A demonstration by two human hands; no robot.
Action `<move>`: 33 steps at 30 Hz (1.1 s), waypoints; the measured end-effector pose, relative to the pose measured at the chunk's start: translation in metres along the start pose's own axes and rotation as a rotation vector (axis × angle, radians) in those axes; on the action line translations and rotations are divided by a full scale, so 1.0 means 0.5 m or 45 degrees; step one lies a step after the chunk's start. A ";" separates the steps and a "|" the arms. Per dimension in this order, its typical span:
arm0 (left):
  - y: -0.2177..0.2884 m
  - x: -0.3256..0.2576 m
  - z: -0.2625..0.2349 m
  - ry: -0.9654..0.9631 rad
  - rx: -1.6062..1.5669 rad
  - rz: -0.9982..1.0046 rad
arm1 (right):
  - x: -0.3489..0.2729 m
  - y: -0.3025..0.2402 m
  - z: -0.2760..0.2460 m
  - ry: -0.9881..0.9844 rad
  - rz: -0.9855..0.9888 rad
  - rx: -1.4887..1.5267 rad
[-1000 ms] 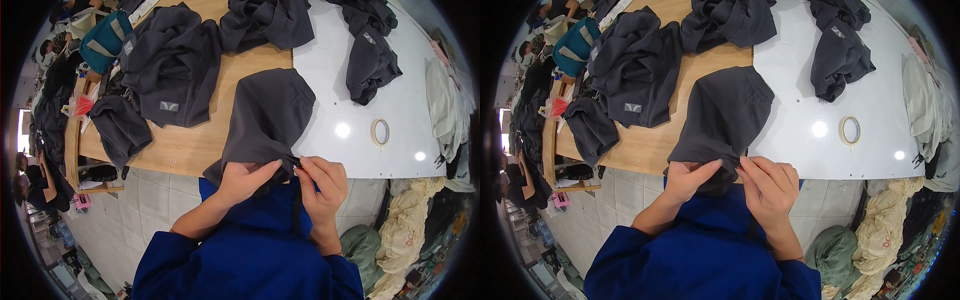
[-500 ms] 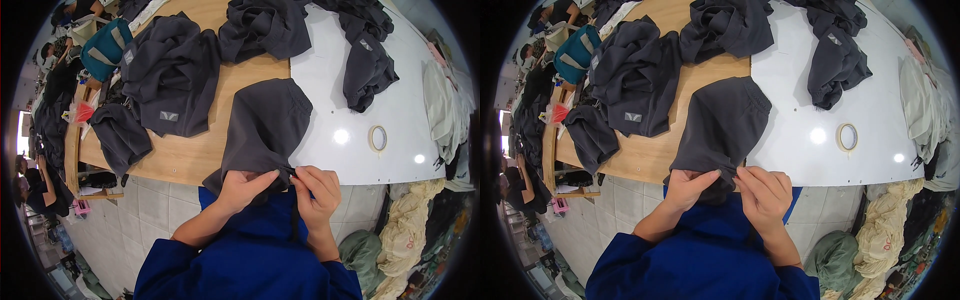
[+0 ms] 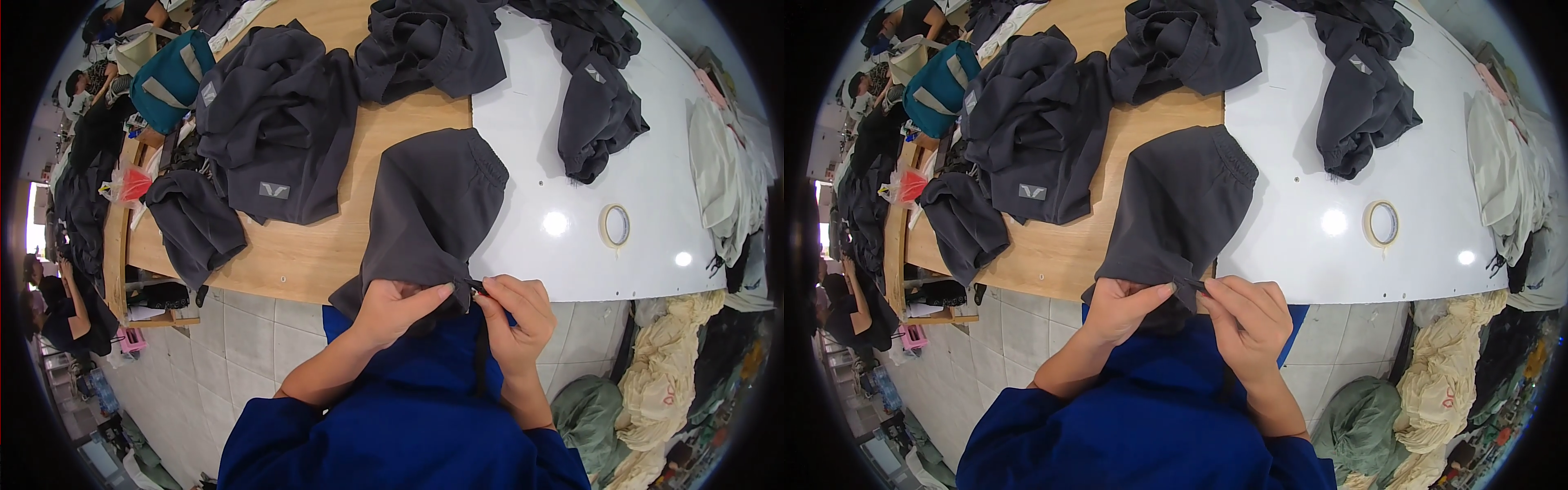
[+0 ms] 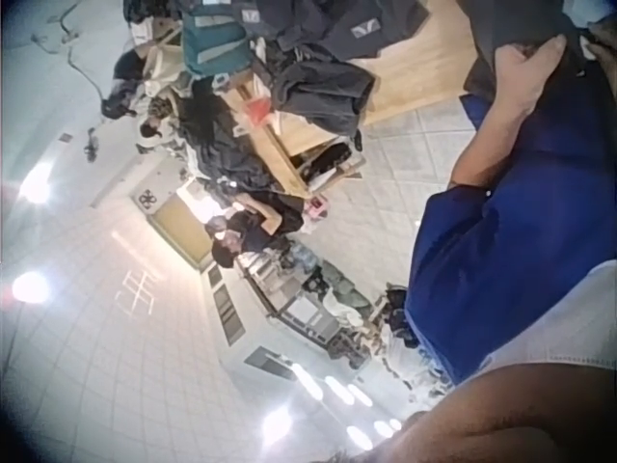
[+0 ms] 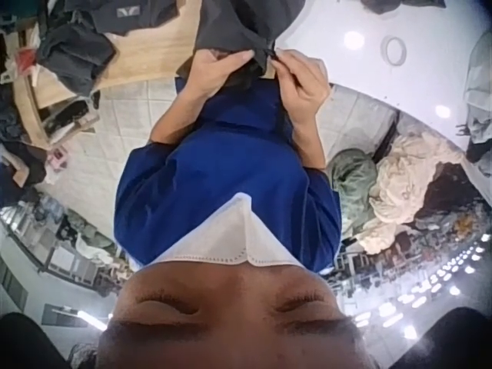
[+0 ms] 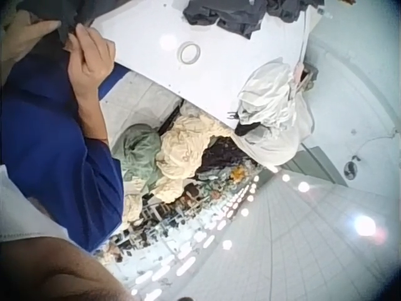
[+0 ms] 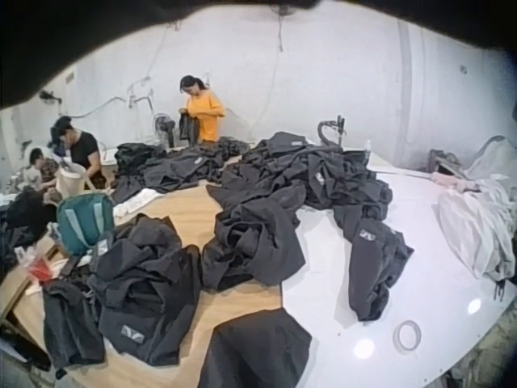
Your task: Trimming excess threads from dark grey shorts using small hand clippers.
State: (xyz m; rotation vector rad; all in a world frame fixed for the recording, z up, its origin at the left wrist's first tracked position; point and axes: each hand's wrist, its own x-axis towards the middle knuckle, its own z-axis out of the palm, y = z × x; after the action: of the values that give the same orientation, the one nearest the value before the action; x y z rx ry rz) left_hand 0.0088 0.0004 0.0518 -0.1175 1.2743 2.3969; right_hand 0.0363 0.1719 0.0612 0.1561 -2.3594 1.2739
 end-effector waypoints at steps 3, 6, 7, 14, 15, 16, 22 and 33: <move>0.000 -0.002 0.000 -0.006 0.029 0.021 | -0.001 -0.001 -0.003 -0.003 -0.005 0.020; 0.004 -0.003 0.004 0.025 0.110 0.015 | 0.001 -0.003 -0.005 -0.021 -0.029 -0.002; 0.006 -0.004 0.007 0.012 0.130 0.041 | 0.001 -0.003 -0.005 -0.023 -0.033 -0.017; 0.005 -0.004 0.008 -0.037 0.192 0.083 | 0.010 -0.002 0.002 0.029 -0.139 -0.083; 0.005 -0.003 0.008 -0.036 0.192 0.081 | 0.010 -0.001 0.002 0.028 -0.137 -0.083; 0.006 -0.003 0.009 -0.045 0.185 0.087 | 0.010 0.000 0.003 0.026 -0.147 -0.091; 0.012 -0.001 0.008 -0.055 0.193 0.088 | 0.009 0.002 -0.003 0.017 -0.149 -0.115; 0.008 0.003 0.008 -0.063 0.213 0.148 | 0.014 0.004 -0.006 -0.010 -0.229 -0.182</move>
State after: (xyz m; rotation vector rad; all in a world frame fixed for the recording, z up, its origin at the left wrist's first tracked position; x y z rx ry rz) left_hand 0.0061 0.0022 0.0567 0.0671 1.4885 2.3603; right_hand 0.0307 0.1762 0.0641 0.3206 -2.3722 1.0191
